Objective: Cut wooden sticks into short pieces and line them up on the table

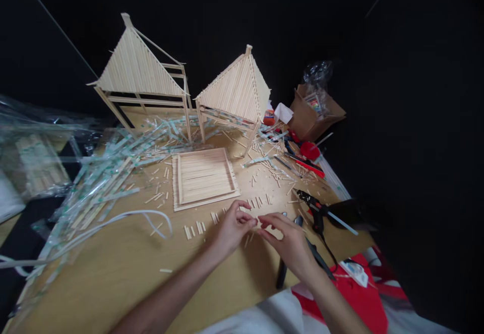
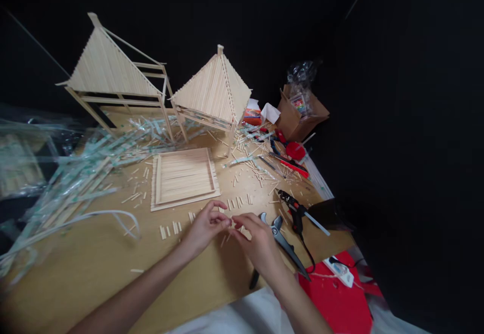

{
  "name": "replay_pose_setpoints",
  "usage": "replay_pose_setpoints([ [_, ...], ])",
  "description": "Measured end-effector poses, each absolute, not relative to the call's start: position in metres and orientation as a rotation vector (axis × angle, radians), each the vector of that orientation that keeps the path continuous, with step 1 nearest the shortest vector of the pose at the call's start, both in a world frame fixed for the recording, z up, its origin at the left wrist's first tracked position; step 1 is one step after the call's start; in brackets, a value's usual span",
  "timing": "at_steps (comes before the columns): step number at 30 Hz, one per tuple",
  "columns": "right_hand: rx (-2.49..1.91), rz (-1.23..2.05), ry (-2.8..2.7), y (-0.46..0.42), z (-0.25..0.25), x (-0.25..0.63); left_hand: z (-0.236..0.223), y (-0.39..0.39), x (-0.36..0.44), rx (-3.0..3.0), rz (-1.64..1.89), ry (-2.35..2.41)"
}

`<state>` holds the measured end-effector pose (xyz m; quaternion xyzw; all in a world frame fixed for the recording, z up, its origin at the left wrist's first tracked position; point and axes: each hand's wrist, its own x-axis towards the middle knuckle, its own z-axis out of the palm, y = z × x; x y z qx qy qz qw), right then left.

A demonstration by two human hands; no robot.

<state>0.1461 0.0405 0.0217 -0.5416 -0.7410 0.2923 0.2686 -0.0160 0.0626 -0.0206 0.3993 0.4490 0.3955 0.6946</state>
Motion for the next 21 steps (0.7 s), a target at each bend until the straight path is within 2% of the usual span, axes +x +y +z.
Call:
replay_pose_setpoints([
  [6,-1.39,0.899,-2.011,0.057,0.024,0.143,-0.016,0.066,-0.019,0.823,0.942,0.99],
  [14,-1.361,0.88,-2.116,0.072,0.018,0.148,-0.02,0.067,-0.021,0.908,0.914,1.042],
  [21,-1.424,0.506,-2.412,0.101,-0.005,0.155,-0.015,0.066,-0.031,1.98,0.699,1.558],
])
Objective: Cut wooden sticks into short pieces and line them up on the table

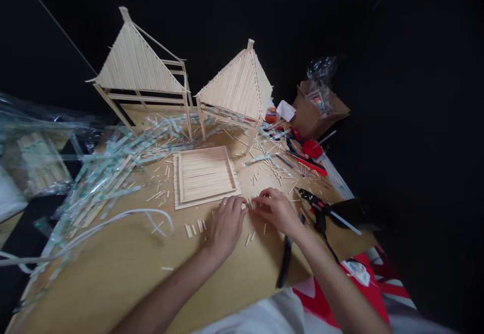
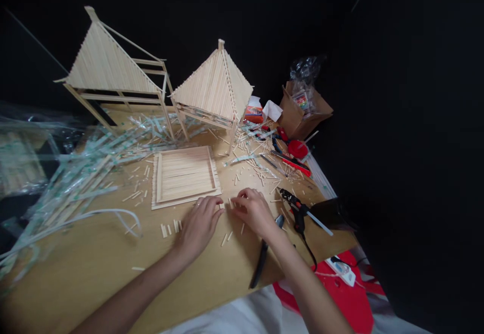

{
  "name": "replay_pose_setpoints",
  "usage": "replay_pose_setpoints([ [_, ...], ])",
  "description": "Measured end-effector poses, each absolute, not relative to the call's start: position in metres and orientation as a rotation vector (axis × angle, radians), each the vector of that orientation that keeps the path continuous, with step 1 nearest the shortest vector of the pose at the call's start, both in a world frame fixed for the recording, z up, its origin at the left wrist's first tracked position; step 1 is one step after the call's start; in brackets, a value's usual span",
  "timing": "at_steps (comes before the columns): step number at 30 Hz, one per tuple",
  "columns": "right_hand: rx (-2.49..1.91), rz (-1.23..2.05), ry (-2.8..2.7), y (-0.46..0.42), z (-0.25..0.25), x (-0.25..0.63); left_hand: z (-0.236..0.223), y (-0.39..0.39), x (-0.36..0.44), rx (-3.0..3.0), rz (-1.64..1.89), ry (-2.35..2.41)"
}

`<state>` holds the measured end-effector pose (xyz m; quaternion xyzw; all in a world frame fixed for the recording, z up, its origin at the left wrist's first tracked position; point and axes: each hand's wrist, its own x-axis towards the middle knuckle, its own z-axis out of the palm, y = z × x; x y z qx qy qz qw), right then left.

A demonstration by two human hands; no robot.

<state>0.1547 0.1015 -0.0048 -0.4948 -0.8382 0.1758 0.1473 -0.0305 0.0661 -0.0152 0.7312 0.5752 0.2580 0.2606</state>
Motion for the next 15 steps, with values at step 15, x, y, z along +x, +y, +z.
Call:
replay_pose_setpoints([
  [15,-1.424,0.438,-2.538,0.111,-0.021,0.153,-0.037,0.062,-0.019,2.453,0.358,1.568],
])
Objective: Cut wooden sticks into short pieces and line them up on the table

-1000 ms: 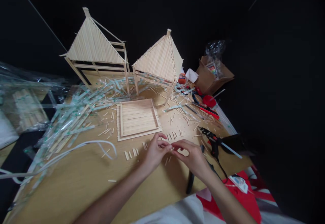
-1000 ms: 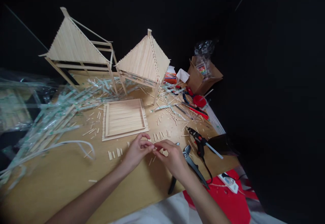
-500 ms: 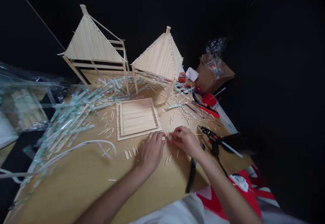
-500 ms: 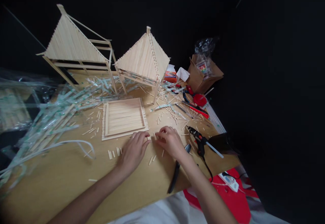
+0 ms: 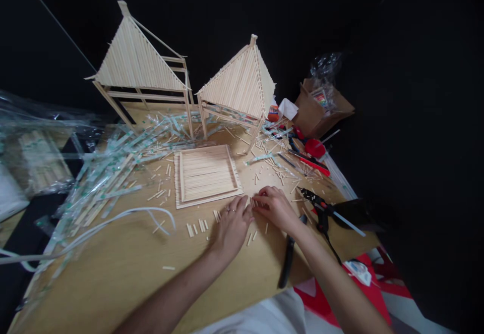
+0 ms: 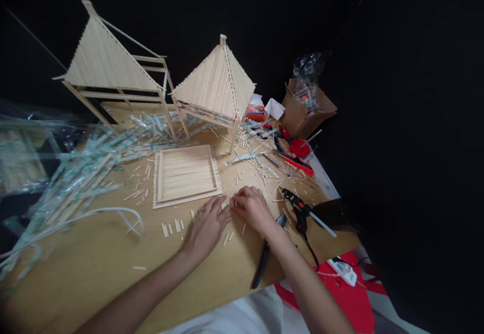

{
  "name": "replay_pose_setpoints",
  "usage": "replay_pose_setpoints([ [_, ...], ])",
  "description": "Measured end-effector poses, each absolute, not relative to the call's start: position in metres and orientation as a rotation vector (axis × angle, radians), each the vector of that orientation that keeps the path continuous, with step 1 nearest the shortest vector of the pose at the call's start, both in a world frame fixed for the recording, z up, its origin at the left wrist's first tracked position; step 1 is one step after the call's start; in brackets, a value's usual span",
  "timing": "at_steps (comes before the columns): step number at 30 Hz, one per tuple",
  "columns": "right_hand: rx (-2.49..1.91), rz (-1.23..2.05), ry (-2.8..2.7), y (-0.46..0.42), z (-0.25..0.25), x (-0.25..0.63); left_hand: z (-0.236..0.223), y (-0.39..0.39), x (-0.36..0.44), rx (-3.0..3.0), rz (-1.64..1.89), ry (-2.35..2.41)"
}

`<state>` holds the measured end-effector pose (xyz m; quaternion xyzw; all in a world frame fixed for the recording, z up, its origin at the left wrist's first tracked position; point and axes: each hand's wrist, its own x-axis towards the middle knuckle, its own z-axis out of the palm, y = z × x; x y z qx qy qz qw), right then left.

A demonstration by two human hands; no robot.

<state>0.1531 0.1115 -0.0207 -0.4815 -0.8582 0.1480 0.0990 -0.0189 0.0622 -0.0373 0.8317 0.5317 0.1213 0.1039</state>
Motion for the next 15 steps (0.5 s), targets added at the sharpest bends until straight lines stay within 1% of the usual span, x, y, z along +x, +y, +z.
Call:
replay_pose_setpoints([
  [15,-1.398,0.431,-2.535,0.1118,-0.0219,0.1558,-0.0463,0.0623,-0.0199,2.478,0.394,1.574],
])
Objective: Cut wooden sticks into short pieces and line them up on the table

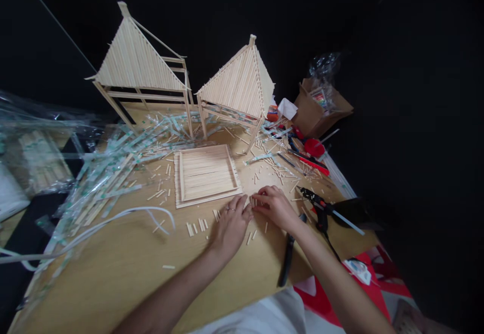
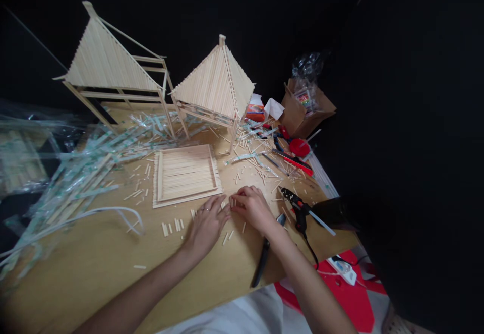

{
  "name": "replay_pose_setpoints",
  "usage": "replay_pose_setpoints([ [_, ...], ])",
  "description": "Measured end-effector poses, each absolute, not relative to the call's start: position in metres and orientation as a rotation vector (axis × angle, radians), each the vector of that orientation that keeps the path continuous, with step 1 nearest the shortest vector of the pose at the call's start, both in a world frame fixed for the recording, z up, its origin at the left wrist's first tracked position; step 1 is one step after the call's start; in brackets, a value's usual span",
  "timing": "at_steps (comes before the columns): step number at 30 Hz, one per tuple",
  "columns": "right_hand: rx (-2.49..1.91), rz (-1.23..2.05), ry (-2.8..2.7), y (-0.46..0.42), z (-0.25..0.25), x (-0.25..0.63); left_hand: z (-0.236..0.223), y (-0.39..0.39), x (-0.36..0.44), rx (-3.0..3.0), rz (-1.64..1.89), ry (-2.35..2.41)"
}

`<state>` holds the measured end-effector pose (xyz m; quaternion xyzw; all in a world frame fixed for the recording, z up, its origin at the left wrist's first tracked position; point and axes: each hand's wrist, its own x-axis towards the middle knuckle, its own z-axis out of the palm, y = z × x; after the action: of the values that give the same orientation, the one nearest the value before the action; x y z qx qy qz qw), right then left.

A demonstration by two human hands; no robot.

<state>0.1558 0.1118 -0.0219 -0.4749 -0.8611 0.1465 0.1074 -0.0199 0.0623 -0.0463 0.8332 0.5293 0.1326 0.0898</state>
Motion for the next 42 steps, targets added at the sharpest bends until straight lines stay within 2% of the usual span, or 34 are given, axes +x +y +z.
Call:
replay_pose_setpoints([
  [42,-1.364,0.499,-2.514,0.1169,-0.0212,0.1585,-0.0417,0.0633,-0.0225,2.498,0.403,1.601],
])
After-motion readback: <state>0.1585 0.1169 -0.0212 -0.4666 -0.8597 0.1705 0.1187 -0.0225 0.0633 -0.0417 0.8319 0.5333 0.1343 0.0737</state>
